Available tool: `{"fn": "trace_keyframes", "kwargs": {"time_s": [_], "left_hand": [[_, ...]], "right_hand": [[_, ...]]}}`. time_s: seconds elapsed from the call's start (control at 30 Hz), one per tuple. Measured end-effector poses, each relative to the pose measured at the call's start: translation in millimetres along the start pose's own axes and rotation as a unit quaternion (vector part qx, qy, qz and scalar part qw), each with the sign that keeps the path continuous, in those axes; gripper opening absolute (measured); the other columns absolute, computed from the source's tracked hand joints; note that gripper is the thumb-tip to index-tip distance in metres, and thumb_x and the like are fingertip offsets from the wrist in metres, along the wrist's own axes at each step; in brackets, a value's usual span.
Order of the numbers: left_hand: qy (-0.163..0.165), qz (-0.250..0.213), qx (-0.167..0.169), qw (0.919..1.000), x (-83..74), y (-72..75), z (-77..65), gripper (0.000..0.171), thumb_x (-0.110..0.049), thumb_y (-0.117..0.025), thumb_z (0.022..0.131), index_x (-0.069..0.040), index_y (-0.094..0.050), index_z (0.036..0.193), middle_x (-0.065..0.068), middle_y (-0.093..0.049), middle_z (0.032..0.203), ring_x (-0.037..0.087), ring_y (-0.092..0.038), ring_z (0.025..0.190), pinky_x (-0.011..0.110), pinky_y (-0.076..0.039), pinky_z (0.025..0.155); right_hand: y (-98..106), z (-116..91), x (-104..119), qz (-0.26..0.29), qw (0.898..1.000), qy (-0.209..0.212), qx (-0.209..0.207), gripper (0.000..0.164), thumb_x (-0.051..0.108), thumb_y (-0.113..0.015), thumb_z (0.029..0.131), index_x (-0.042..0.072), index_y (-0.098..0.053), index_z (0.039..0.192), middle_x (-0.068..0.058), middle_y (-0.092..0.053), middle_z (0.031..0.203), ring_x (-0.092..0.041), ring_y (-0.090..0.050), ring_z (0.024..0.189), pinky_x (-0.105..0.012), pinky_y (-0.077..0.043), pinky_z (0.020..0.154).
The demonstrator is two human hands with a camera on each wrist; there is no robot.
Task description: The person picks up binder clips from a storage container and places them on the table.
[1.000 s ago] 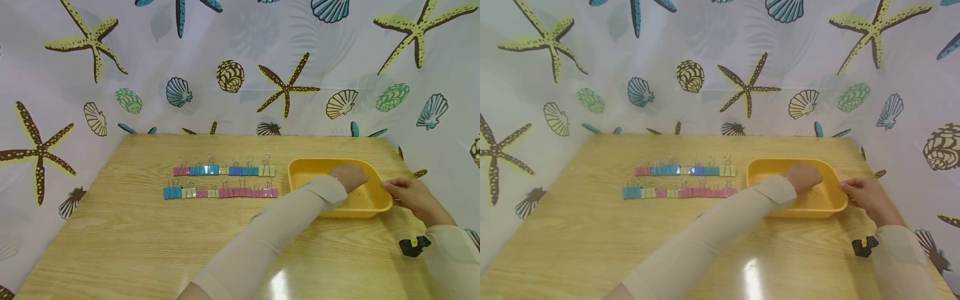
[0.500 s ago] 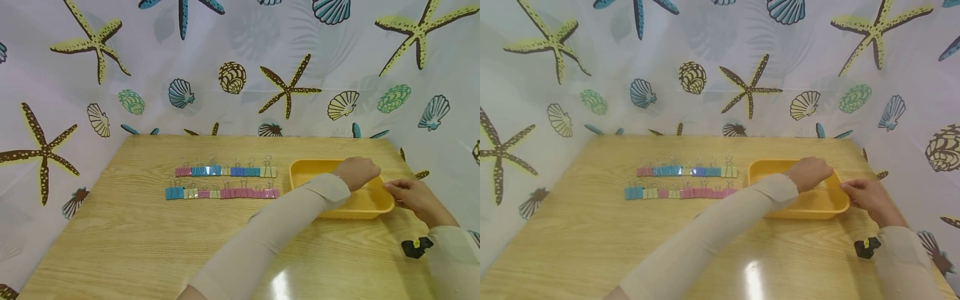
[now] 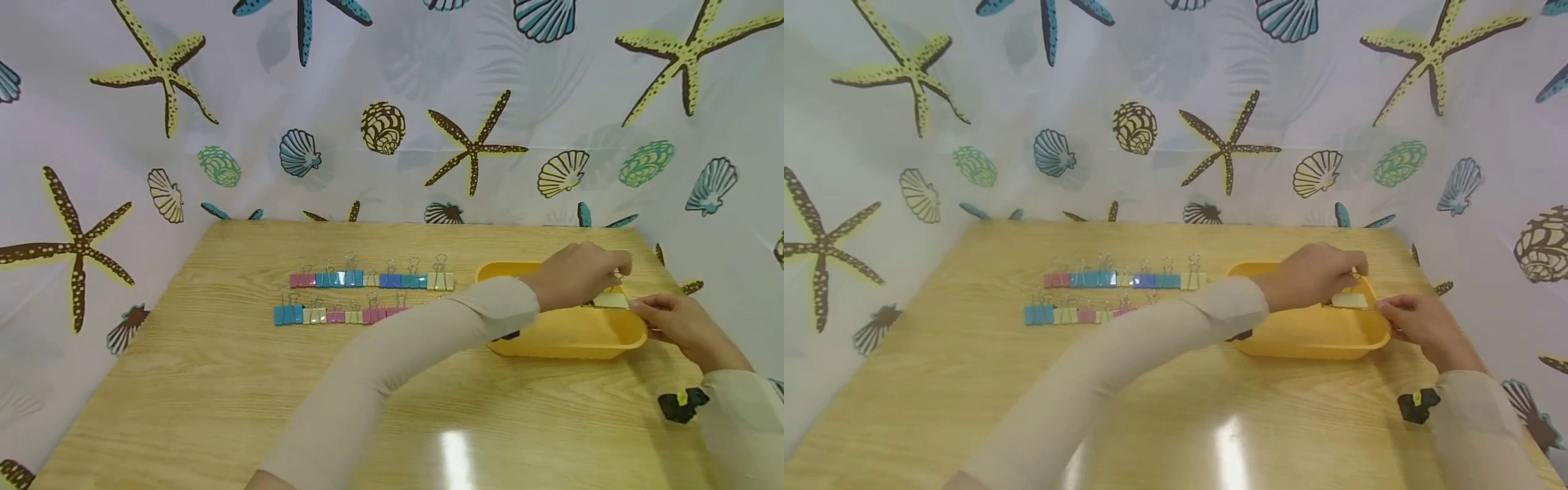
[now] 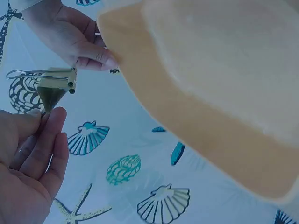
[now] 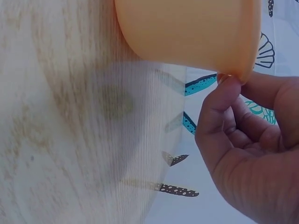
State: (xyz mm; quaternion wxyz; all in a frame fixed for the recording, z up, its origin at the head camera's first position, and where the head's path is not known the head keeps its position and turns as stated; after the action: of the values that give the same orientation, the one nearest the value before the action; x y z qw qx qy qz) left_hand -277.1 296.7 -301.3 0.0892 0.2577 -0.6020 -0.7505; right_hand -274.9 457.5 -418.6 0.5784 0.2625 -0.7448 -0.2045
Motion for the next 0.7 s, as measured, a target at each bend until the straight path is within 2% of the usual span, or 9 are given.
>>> {"fn": "trace_keyframes", "kwargs": {"time_s": [0.03, 0.17, 0.33, 0.43, 0.57, 0.7], "left_hand": [[-0.006, -0.011, -0.013, 0.9998, 3.6, 8.8, -5.8, 0.022, -0.023, -0.053, 0.099, -0.017, -0.059, 0.119, -0.008, -0.066, 0.112, 0.001, -0.059, 0.076, 0.009, -0.042, 0.075], [-0.026, -0.062, -0.061, 0.9958, 23.6, 44.2, -35.2, 0.017, -0.02, -0.054, 0.099, -0.013, -0.065, 0.11, -0.006, -0.068, 0.102, 0.001, -0.058, 0.084, 0.009, -0.041, 0.078], [-0.008, -0.12, -0.115, 0.986, 55.7, 73.9, -74.2, 0.015, -0.019, -0.057, 0.097, -0.011, -0.068, 0.1, -0.004, -0.068, 0.088, 0.001, -0.059, 0.074, 0.011, -0.045, 0.071], [0.022, -0.148, -0.123, 0.9811, 77.9, 79.9, -99.1, 0.014, -0.019, -0.057, 0.097, -0.011, -0.069, 0.098, -0.002, -0.068, 0.086, 0.002, -0.059, 0.071, 0.014, -0.047, 0.068], [0.06, -0.17, -0.122, 0.976, 108.3, 79.3, -133.5, 0.014, -0.018, -0.058, 0.097, -0.01, -0.07, 0.097, 0.001, -0.069, 0.083, 0.005, -0.061, 0.07, 0.017, -0.049, 0.068], [0.1, -0.2, -0.137, 0.9649, 140.5, 77.3, -172.8, 0.015, -0.016, -0.059, 0.096, -0.008, -0.071, 0.097, 0.005, -0.07, 0.086, 0.007, -0.064, 0.071, 0.02, -0.052, 0.068]], "right_hand": [[-0.2, 0.3, 0.1, -0.002, 1.0, -0.003, 0.001, 0.055, 0.03, -0.046, 0.102, -0.02, -0.045, 0.124, 0.013, -0.057, 0.087, -0.002, -0.058, 0.072, -0.023, -0.054, 0.067], [0.1, 2.5, -1.2, -0.015, 1.0, -0.011, -0.001, 0.059, 0.035, -0.048, 0.101, -0.019, -0.046, 0.124, 0.008, -0.058, 0.089, -0.004, -0.057, 0.072, -0.023, -0.054, 0.067], [3.7, 1.2, -1.8, -0.029, 1.0, -0.011, -0.007, 0.058, 0.035, -0.048, 0.101, -0.019, -0.047, 0.123, 0.004, -0.058, 0.089, -0.006, -0.056, 0.071, -0.023, -0.054, 0.067], [4.3, -0.1, -0.9, -0.031, 0.999, -0.011, -0.007, 0.058, 0.035, -0.047, 0.101, -0.019, -0.047, 0.124, 0.004, -0.058, 0.089, -0.006, -0.056, 0.071, -0.023, -0.054, 0.067], [4.6, -1.2, 0.1, -0.027, 1.0, -0.01, -0.004, 0.058, 0.033, -0.047, 0.101, -0.02, -0.046, 0.125, 0.005, -0.058, 0.089, -0.005, -0.057, 0.071, -0.023, -0.055, 0.067], [2.9, -0.5, 1.1, -0.022, 1.0, -0.007, 0.002, 0.058, 0.032, -0.047, 0.101, -0.021, -0.044, 0.126, 0.007, -0.059, 0.089, -0.004, -0.057, 0.072, -0.023, -0.055, 0.068]]}}
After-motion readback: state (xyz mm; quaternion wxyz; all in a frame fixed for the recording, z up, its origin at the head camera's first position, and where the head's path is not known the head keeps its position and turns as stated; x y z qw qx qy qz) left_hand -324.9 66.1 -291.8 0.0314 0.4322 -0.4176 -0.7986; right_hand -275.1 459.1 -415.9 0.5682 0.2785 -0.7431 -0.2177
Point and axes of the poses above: each hand's wrist, its own z-axis towards the middle knuckle, its own y-axis out of the back of the hand, x = y × z, the point moved 9 cm from there along z, towards the middle knuckle
